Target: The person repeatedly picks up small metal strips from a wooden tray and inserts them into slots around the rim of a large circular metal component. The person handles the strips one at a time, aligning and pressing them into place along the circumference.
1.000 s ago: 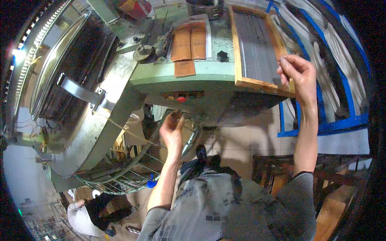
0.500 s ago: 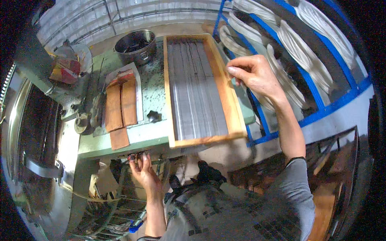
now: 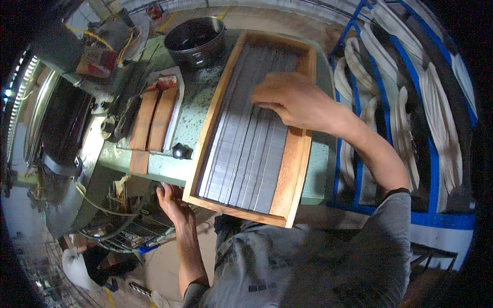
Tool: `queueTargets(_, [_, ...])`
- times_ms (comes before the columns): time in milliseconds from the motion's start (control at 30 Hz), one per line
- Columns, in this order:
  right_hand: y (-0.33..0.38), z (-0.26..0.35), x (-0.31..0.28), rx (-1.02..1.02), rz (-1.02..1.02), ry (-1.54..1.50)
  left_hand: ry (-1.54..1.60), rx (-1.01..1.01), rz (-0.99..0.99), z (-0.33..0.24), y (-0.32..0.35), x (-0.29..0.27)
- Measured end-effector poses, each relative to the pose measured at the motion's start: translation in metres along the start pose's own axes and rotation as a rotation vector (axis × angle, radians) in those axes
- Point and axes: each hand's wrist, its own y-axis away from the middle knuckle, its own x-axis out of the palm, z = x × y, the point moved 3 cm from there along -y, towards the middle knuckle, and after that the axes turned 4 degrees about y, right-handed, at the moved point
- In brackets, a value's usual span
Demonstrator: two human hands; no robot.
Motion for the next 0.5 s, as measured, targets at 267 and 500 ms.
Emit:
queueTargets(267, [-0.020,0.003,0.022,-0.163,-0.022,0.066,0.012,-0.012,-0.071,0.007,-0.003,-0.019])
queueTargets(500, [-0.010,0.074,0.018,-0.314,0.242,-0.317,0.075,-0.084,0.024,0.006,0.002,-0.019])
